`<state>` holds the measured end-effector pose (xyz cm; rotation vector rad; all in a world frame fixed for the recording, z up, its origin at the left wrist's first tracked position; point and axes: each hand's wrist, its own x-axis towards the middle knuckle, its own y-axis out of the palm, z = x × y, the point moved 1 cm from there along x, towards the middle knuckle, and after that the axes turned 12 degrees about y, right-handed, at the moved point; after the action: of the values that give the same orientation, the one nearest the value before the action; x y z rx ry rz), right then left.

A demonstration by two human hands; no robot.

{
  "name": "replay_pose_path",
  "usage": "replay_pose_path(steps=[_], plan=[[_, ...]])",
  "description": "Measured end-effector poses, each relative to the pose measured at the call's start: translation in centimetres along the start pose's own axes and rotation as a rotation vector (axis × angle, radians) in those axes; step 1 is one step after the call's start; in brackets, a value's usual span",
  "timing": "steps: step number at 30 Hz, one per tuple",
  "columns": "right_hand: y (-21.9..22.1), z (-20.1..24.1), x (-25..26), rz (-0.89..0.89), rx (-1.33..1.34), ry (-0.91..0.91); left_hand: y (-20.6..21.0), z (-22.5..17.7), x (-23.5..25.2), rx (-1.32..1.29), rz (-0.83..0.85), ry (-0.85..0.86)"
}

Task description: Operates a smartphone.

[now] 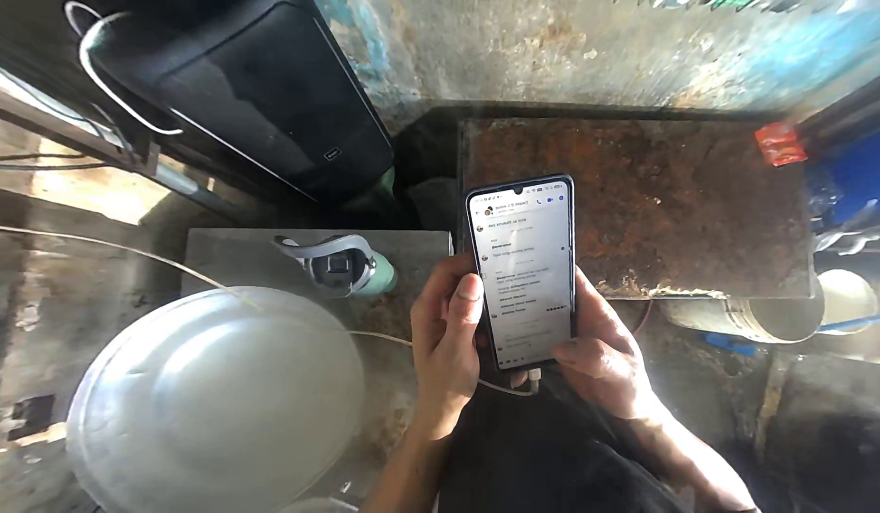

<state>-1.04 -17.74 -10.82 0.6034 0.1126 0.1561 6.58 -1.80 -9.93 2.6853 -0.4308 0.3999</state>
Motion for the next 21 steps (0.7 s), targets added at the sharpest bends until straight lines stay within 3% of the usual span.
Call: replay_pose_path(steps=[21], plan=[[0.03,-0.02,0.05,-0.011,-0.007,0.005,-0.10,0.10,0.11,0.033,0.010,-0.005]])
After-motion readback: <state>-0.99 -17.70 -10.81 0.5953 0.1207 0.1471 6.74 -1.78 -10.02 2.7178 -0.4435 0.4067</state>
